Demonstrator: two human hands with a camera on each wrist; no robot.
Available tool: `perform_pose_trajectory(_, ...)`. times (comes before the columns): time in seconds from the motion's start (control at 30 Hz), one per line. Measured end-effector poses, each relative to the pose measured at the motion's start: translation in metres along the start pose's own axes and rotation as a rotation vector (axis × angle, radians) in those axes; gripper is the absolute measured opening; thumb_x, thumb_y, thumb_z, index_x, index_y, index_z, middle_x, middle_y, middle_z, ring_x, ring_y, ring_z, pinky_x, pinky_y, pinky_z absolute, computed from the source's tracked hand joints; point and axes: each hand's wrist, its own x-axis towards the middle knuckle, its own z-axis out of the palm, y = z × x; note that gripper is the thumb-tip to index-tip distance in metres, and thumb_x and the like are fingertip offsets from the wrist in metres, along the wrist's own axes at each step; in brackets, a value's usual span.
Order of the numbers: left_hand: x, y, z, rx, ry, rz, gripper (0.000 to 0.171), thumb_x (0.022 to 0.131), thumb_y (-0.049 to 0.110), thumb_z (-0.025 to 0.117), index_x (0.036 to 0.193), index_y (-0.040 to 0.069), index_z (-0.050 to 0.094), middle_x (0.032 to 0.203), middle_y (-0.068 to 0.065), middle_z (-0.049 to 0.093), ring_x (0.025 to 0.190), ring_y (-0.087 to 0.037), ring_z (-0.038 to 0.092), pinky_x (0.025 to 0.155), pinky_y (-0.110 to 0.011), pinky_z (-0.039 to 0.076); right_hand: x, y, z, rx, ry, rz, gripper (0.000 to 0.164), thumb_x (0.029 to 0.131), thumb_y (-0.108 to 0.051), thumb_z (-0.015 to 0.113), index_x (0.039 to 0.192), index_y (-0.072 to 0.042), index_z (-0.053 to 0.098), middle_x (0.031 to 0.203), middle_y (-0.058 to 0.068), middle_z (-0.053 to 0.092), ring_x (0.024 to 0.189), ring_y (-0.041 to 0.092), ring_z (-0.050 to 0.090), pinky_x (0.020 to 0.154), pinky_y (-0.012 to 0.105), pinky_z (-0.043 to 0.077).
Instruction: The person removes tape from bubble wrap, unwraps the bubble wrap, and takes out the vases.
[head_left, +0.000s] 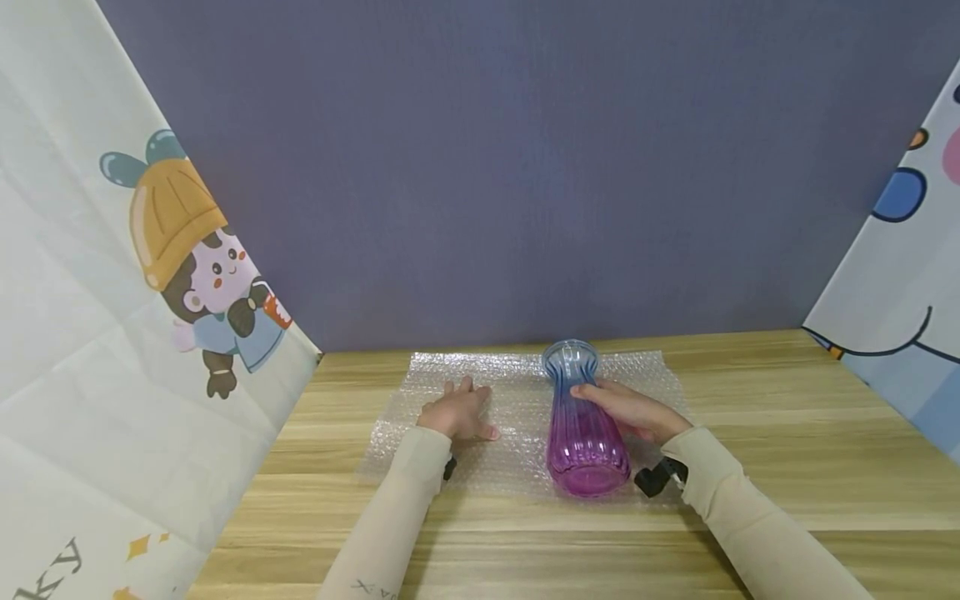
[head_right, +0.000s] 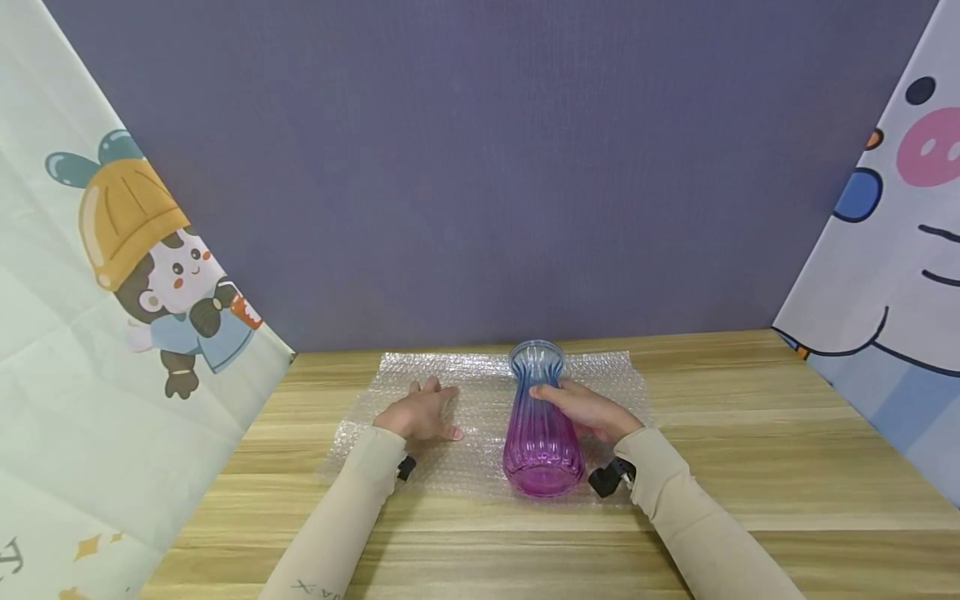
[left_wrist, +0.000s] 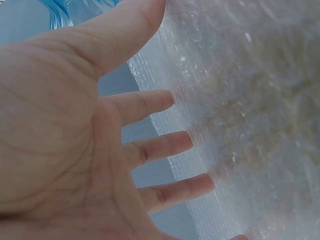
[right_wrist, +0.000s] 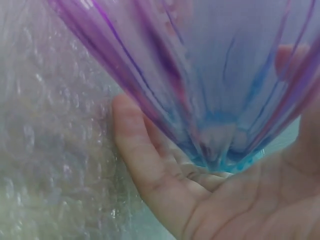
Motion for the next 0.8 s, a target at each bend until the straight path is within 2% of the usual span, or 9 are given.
perform_pose_trajectory(0.27, 0.0008, 0.0000, -0.0006, 0.001, -0.003, 0.001, 0.088, 0.085, 0.049, 0.076, 0.160, 0.025, 0.037, 0.173, -0.012, 0.010, 0.158, -0.045, 0.008, 0.116, -0.078, 0.021, 0.0001, -0.0009, -0.0003, 0.016, 0.009, -0.010, 0.072, 0.106, -0.042, 0.046, 0.154, 0.008, 0.028, 0.152, 0.030, 0.046, 0.139, 0.043, 0.051, 0.116, 0.056, 0.043)
perform_pose_trajectory(0.6, 0.0014, -0.0003, -0.0006, 0.004, -0.001, 0.001, 0.088, 0.085, 0.050, 0.075, 0.160, 0.025, 0.037, 0.173, -0.012, 0.010, 0.158, -0.045, 0.008, 0.117, -0.077, 0.022, -0.0002, -0.0021, 0.0004, 0.028, 0.018, -0.005, 0.070, 0.104, -0.040, 0.047, 0.153, 0.008, 0.030, 0.151, 0.030, 0.047, 0.139, 0.043, 0.051, 0.115, 0.056, 0.043)
perform_pose_trajectory(0.8, 0.0020, -0.0002, -0.0002, -0.001, -0.006, 0.003, 0.088, 0.085, 0.049, 0.076, 0.160, 0.024, 0.037, 0.173, -0.012, 0.010, 0.158, -0.045, 0.008, 0.117, -0.078, 0.021, -0.0006, -0.0025, 0.0010, 0.017, 0.046, 0.003, 0.066, 0.103, -0.039, 0.050, 0.148, 0.008, 0.039, 0.148, 0.027, 0.052, 0.136, 0.040, 0.054, 0.114, 0.055, 0.046)
